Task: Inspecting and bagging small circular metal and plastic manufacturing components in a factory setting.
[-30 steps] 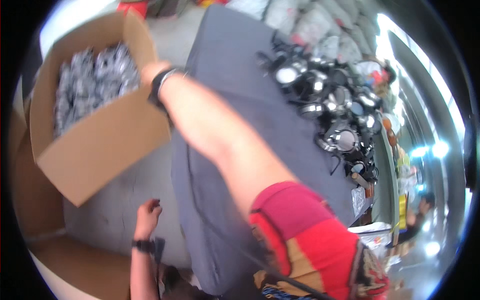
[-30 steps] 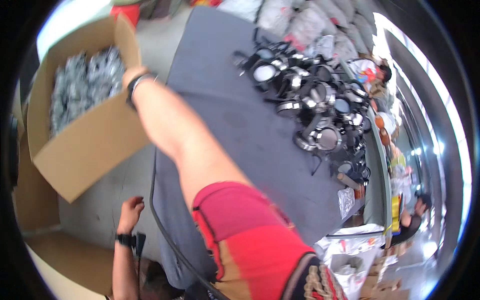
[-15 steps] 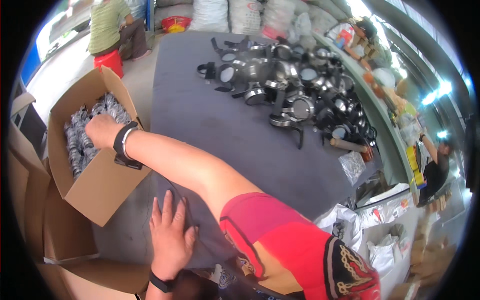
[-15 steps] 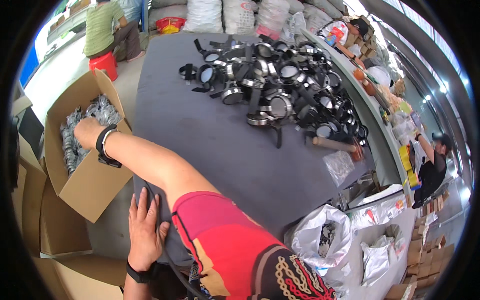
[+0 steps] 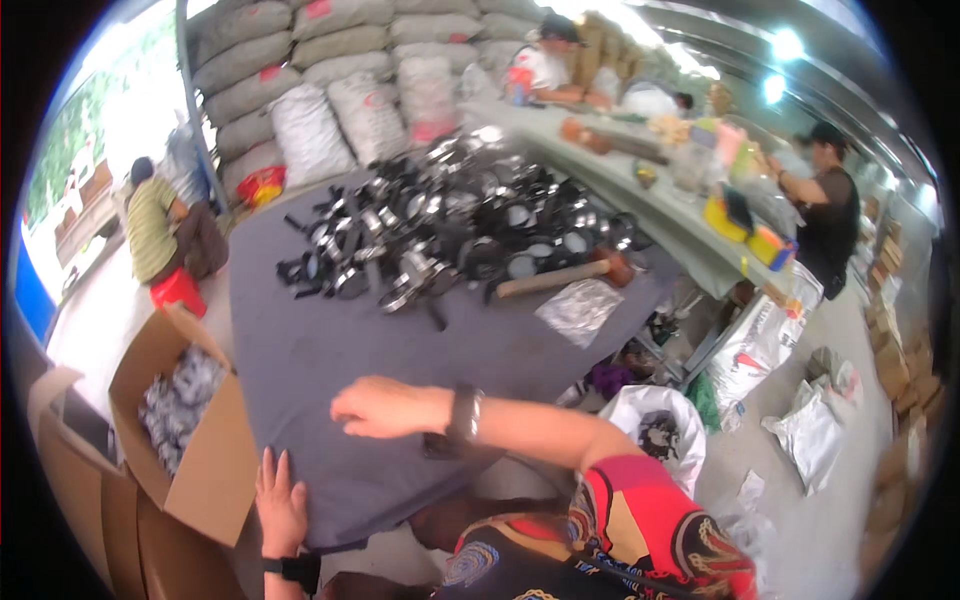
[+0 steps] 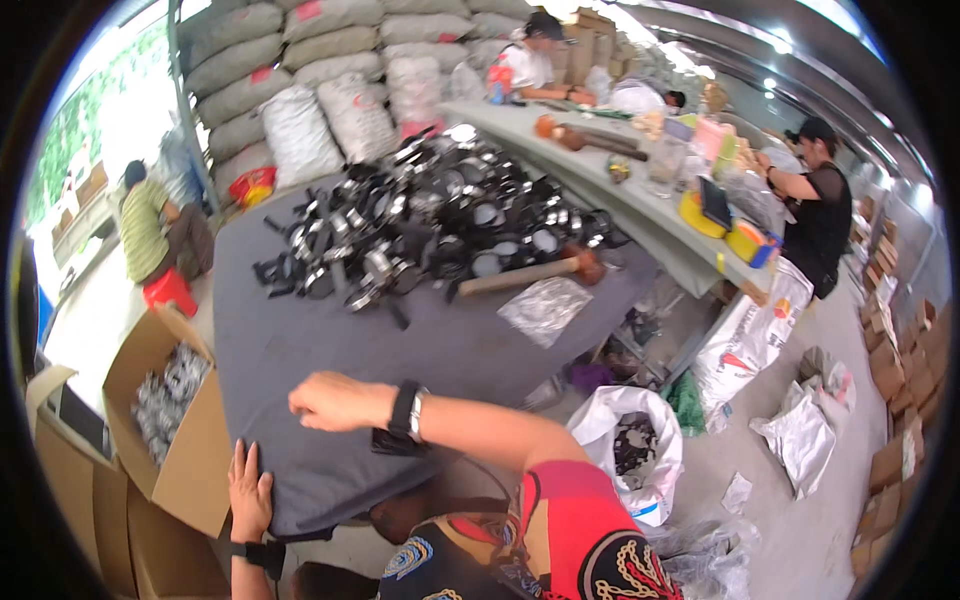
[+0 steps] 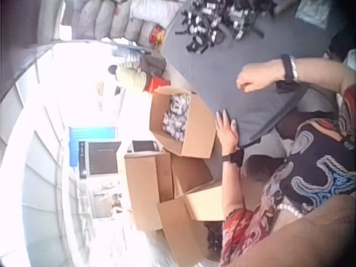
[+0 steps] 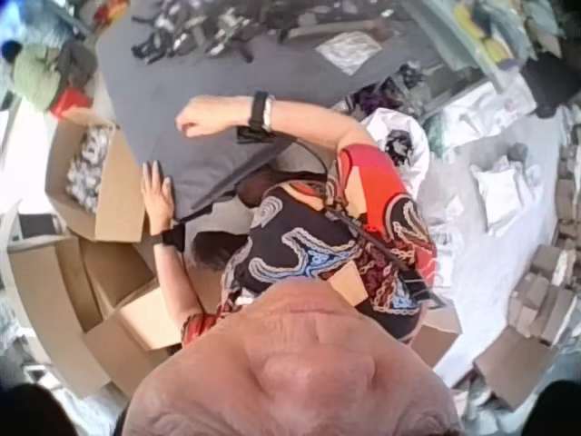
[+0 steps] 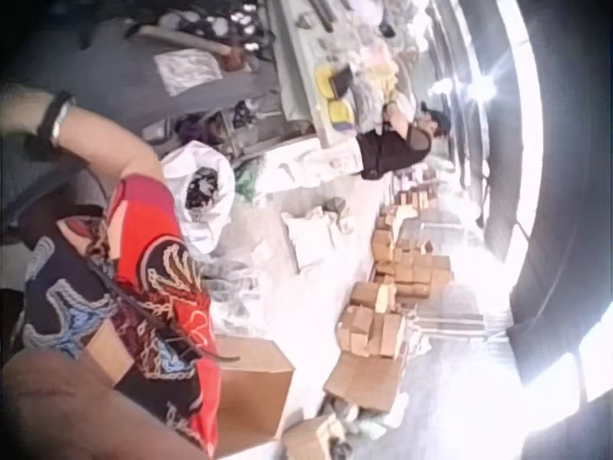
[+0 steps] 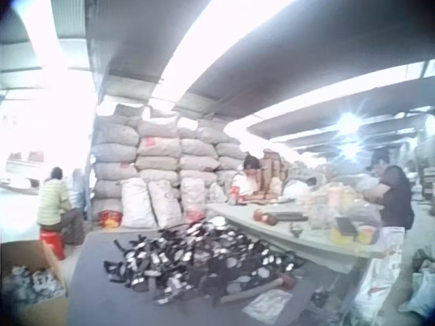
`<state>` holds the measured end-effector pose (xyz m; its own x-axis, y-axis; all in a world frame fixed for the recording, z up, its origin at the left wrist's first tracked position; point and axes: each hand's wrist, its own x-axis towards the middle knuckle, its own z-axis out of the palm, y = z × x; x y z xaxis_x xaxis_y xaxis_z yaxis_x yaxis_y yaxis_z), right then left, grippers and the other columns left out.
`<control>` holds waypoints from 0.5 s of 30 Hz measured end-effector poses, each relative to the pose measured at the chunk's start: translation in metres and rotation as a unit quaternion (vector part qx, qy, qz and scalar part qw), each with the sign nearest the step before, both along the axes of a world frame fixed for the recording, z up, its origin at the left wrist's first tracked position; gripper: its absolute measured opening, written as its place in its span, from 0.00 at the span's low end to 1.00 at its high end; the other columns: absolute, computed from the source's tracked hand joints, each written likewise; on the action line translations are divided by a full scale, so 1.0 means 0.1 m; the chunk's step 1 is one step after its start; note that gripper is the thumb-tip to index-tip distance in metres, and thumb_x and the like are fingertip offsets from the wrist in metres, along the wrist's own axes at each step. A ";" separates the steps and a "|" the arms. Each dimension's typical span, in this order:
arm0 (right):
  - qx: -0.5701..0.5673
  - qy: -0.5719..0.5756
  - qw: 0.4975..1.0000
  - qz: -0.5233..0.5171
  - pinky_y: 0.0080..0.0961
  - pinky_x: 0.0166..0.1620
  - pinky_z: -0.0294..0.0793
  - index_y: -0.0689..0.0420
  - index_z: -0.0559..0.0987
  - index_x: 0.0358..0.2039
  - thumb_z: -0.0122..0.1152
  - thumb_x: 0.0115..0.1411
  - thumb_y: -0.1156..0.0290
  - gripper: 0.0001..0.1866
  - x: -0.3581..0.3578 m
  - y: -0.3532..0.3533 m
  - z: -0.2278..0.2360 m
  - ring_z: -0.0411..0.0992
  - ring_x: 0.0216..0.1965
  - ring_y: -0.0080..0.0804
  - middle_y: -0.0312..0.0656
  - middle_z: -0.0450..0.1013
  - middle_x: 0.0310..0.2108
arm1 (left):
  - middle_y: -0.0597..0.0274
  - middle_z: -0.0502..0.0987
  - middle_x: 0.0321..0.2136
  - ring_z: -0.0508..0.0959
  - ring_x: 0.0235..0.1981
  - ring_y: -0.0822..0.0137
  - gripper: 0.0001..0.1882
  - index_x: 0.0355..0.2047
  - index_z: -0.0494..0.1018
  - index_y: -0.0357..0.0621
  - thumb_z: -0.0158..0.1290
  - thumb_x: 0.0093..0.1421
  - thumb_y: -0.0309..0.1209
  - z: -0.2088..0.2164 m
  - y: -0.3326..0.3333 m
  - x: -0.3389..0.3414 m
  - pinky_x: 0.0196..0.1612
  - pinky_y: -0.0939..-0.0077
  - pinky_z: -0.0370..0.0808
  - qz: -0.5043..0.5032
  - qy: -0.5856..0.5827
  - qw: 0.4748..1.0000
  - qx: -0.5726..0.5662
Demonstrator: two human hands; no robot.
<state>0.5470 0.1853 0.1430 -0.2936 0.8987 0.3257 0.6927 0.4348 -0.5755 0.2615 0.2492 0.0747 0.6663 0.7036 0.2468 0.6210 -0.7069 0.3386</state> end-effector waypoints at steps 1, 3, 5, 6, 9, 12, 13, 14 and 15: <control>0.002 0.018 1.000 -0.021 0.39 0.35 0.71 0.61 0.76 0.33 0.58 0.49 0.70 0.11 0.14 -0.19 -0.03 0.73 0.31 0.47 0.48 0.75 0.27 | 0.44 0.53 0.62 0.57 0.59 0.41 0.28 0.59 0.59 0.40 0.45 0.56 0.33 -0.02 0.00 -0.01 0.61 0.53 0.54 0.005 0.010 1.000 0.002; 0.012 0.043 0.997 -0.063 0.37 0.36 0.71 0.62 0.77 0.33 0.57 0.49 0.71 0.11 0.43 -0.57 -0.06 0.74 0.32 0.46 0.48 0.76 0.29 | 0.45 0.52 0.62 0.57 0.59 0.42 0.28 0.59 0.59 0.41 0.44 0.57 0.33 0.00 -0.01 0.03 0.61 0.53 0.54 0.001 0.019 1.000 0.008; 0.016 0.051 0.992 -0.116 0.36 0.37 0.72 0.62 0.77 0.34 0.57 0.50 0.70 0.12 0.68 -0.89 0.02 0.74 0.32 0.45 0.49 0.76 0.29 | 0.45 0.52 0.62 0.56 0.60 0.42 0.28 0.59 0.59 0.41 0.43 0.57 0.34 0.02 -0.04 0.05 0.61 0.53 0.53 0.008 0.024 1.000 -0.010; 0.019 0.060 0.985 -0.160 0.34 0.37 0.72 0.62 0.77 0.35 0.56 0.50 0.70 0.12 0.79 -1.04 0.07 0.75 0.32 0.44 0.49 0.76 0.30 | 0.45 0.52 0.62 0.56 0.60 0.42 0.28 0.59 0.59 0.41 0.43 0.57 0.34 0.03 -0.06 0.05 0.61 0.53 0.53 0.007 0.025 1.000 -0.006; 0.033 0.109 0.970 -0.216 0.31 0.36 0.73 0.62 0.77 0.36 0.57 0.51 0.69 0.14 1.08 -1.28 -0.01 0.75 0.31 0.41 0.48 0.76 0.30 | 0.46 0.52 0.63 0.56 0.60 0.43 0.28 0.60 0.58 0.42 0.42 0.58 0.35 0.01 -0.02 0.02 0.61 0.53 0.53 0.032 0.060 0.998 0.002; -0.015 0.146 0.951 -0.271 0.27 0.37 0.74 0.62 0.77 0.37 0.58 0.52 0.71 0.12 1.29 -1.52 -0.03 0.76 0.32 0.34 0.46 0.77 0.30 | 0.47 0.51 0.63 0.56 0.60 0.43 0.28 0.60 0.57 0.44 0.41 0.60 0.37 0.03 -0.04 0.06 0.61 0.53 0.53 0.024 0.050 0.998 0.008; -0.017 0.148 0.953 -0.264 0.27 0.37 0.74 0.62 0.77 0.37 0.58 0.52 0.71 0.12 1.32 -1.53 -0.07 0.76 0.32 0.34 0.46 0.77 0.30 | 0.46 0.51 0.63 0.55 0.61 0.43 0.28 0.61 0.56 0.44 0.39 0.62 0.38 0.05 -0.03 0.10 0.62 0.55 0.52 0.025 0.066 0.998 0.006; -0.025 0.178 0.947 -0.266 0.26 0.37 0.74 0.62 0.77 0.38 0.58 0.53 0.72 0.12 1.32 -1.54 -0.12 0.76 0.32 0.33 0.46 0.77 0.31 | 0.46 0.51 0.63 0.55 0.61 0.43 0.27 0.61 0.56 0.44 0.38 0.64 0.40 0.06 -0.05 0.10 0.62 0.56 0.51 0.025 0.082 0.996 0.004; -0.033 0.209 0.938 -0.275 0.26 0.36 0.73 0.62 0.77 0.38 0.57 0.53 0.73 0.11 1.33 -1.57 -0.16 0.76 0.32 0.31 0.45 0.77 0.31 | 0.46 0.51 0.63 0.55 0.61 0.44 0.27 0.61 0.56 0.45 0.37 0.64 0.40 0.05 -0.04 0.09 0.62 0.56 0.52 0.037 0.087 0.996 -0.003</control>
<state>0.6797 0.0286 0.1272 0.3612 0.8989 0.2480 0.5090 0.0328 -0.8602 0.2709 0.2448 0.0800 0.6454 0.7531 0.1275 0.7205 -0.6557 0.2257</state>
